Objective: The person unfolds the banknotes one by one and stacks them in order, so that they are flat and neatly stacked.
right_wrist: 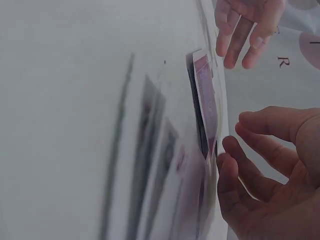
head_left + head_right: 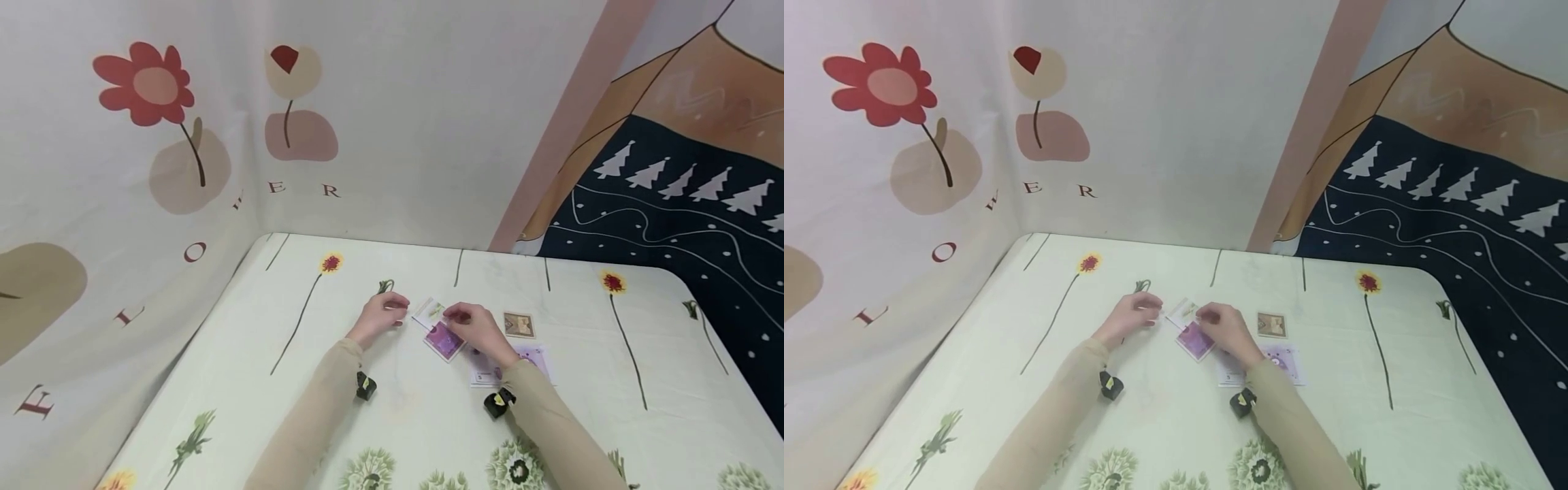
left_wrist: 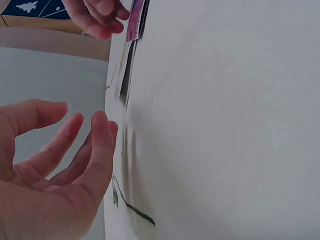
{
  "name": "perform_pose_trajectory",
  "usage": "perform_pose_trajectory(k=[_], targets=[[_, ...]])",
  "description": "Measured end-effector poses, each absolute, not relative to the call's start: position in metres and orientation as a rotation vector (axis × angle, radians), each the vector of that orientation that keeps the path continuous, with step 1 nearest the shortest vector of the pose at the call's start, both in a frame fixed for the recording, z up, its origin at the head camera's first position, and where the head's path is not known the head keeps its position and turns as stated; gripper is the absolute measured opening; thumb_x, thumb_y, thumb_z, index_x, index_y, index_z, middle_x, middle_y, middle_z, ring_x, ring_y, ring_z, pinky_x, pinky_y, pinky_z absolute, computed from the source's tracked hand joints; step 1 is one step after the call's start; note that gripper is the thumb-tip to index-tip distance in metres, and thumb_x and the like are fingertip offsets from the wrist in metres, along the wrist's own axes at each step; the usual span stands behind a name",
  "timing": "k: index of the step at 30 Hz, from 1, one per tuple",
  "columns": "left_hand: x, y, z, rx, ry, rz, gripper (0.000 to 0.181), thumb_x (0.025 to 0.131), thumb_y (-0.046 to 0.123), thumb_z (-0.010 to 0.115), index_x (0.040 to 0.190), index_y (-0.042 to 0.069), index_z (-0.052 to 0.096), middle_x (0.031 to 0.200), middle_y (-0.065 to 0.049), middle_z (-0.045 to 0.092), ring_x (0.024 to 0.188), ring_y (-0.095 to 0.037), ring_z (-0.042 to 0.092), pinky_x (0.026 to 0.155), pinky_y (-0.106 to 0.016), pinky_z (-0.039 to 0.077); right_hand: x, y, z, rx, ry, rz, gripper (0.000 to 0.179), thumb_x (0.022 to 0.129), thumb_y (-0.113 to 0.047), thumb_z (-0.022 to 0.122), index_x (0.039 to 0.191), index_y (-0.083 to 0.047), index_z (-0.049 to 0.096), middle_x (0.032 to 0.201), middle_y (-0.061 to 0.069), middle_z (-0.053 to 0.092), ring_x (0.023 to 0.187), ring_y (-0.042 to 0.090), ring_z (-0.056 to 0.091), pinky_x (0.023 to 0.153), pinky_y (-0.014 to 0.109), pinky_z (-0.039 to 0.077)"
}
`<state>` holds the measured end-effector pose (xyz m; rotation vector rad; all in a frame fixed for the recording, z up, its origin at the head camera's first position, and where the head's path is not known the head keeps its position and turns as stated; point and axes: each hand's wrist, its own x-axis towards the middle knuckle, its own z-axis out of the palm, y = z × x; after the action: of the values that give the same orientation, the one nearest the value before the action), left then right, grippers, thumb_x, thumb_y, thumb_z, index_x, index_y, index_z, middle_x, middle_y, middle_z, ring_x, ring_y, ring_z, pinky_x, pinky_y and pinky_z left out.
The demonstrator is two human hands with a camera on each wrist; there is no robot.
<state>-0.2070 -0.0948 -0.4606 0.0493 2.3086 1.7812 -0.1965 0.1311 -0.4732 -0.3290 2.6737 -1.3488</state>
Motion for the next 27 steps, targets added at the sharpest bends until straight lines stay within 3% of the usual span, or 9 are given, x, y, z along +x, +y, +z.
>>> perform_pose_trajectory(k=[4,8,23,27], targets=[[-0.206,-0.096,-0.461,0.037,2.296,1.814,0.023,0.087,-0.006,0.06,0.11,-0.009,0.062,0.108,-0.024,0.064,0.094,-0.033,0.064,0.076,-0.033,0.057,-0.209,0.123,-0.477,-0.254,2.696,-1.32,0.026,0.085,-0.004,0.067,0.11,-0.004,0.069,0.101,0.007,0.066,0.092,0.023,0.058,0.084,0.042,0.048],[-0.206,-0.094,-0.463,0.036,2.311,1.818,0.023,0.087,-0.007,0.06,0.109,-0.008,0.063,0.109,-0.024,0.065,0.095,-0.034,0.065,0.075,-0.033,0.057,-0.216,0.115,-0.479,-0.183,2.706,-1.297,0.028,0.083,-0.006,0.068,0.111,-0.003,0.07,0.099,0.008,0.066,0.088,0.022,0.057,0.079,0.04,0.047],[-0.207,-0.088,-0.468,0.076,2.385,1.767,0.023,0.084,-0.006,0.062,0.106,-0.006,0.065,0.107,-0.02,0.066,0.094,-0.028,0.065,0.075,-0.03,0.056,-0.218,0.092,-0.477,0.048,2.793,-1.22,0.026,0.081,-0.011,0.073,0.106,-0.008,0.068,0.098,0.009,0.064,0.083,0.024,0.058,0.071,0.041,0.046],[-0.207,-0.086,-0.468,0.096,2.403,1.707,0.025,0.084,-0.002,0.065,0.108,-0.003,0.065,0.109,-0.017,0.065,0.102,-0.03,0.063,0.083,-0.034,0.054,-0.219,0.09,-0.478,0.081,2.81,-1.189,0.026,0.083,-0.012,0.072,0.107,-0.008,0.067,0.101,0.01,0.064,0.086,0.026,0.059,0.073,0.043,0.047]])
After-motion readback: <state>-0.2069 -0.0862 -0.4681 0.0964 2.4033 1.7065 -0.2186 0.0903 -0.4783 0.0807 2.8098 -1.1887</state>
